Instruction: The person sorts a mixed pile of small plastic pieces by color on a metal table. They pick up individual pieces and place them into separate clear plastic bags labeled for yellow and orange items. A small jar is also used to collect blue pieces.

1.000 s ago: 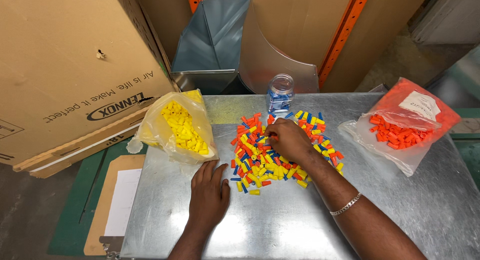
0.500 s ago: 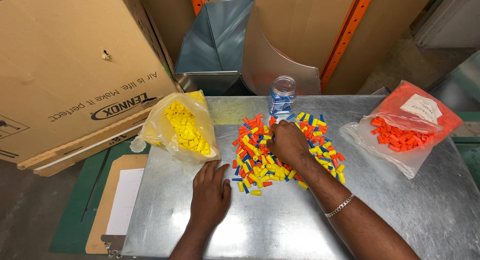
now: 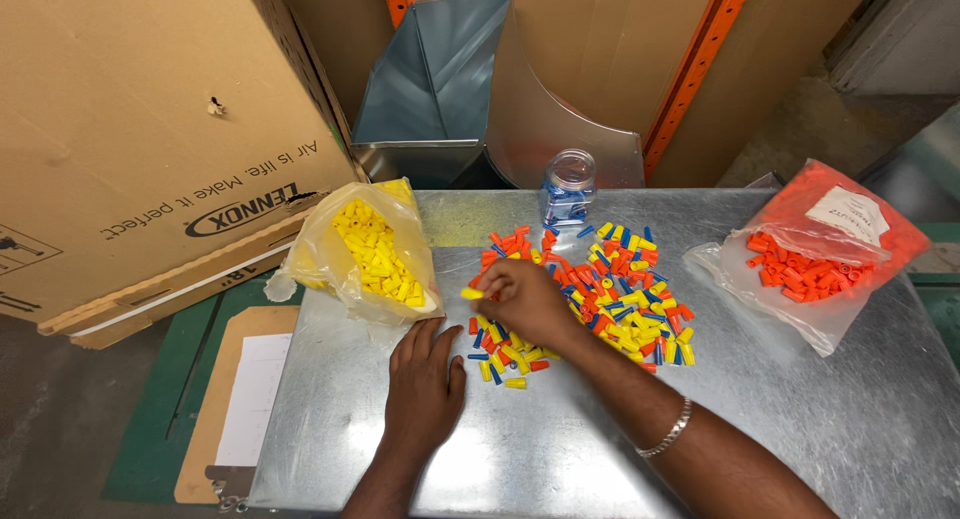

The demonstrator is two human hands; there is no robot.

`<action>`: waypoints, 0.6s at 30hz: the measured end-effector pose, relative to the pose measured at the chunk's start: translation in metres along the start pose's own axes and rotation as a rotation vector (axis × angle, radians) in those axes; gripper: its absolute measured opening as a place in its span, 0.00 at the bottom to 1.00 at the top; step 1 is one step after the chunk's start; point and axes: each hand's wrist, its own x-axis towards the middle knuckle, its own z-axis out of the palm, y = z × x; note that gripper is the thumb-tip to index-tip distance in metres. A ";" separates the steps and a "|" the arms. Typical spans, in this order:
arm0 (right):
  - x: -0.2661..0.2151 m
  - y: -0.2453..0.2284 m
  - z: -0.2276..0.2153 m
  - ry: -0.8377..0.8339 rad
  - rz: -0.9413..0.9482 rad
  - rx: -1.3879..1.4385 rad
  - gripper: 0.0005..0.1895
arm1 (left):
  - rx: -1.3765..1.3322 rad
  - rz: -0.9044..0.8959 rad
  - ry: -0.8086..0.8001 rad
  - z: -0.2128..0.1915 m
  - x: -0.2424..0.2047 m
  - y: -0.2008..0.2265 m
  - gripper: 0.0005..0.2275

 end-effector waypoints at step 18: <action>0.023 -0.002 -0.005 0.192 -0.098 -0.080 0.07 | -0.022 -0.005 -0.024 -0.004 0.001 0.000 0.19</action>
